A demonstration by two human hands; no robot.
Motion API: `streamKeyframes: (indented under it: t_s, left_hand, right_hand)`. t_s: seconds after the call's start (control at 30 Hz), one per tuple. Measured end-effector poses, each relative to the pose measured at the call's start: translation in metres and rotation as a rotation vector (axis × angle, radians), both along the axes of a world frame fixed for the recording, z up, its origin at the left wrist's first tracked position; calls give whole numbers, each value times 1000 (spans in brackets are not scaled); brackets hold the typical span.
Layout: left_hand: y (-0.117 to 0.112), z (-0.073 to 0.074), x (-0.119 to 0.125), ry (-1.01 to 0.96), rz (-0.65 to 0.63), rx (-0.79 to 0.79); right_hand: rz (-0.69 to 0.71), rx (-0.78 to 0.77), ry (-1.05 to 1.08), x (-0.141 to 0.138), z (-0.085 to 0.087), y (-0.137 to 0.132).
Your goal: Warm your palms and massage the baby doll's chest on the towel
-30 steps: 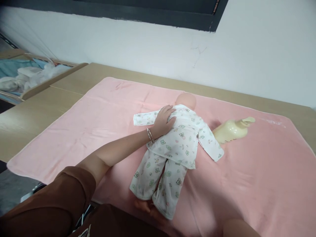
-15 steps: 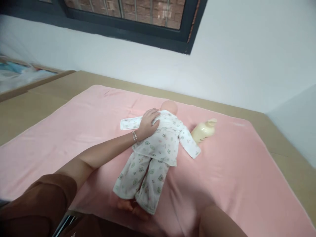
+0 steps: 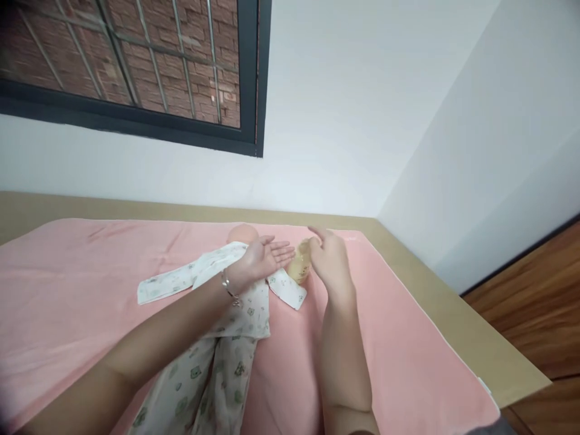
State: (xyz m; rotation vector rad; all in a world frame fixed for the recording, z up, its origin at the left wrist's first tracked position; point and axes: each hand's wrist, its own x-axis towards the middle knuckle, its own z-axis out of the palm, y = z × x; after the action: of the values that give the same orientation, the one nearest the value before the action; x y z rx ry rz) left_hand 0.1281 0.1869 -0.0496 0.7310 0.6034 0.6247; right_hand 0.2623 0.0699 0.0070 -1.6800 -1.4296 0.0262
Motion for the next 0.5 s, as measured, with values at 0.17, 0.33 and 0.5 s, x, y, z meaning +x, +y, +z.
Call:
streamKeyframes:
  t_s: [0.17, 0.33, 0.5]
  left_hand:
    - [-6, 13, 24, -65, 93, -309]
    - [-9, 2, 18, -95, 80, -346]
    - [-19, -7, -18, -94, 24, -300]
  right_hand:
    - [-19, -434, -271, -7, -17, 47]
    - [-107, -479, -449, -15, -24, 46]
    - [-205, -570, -391, -17, -21, 57]
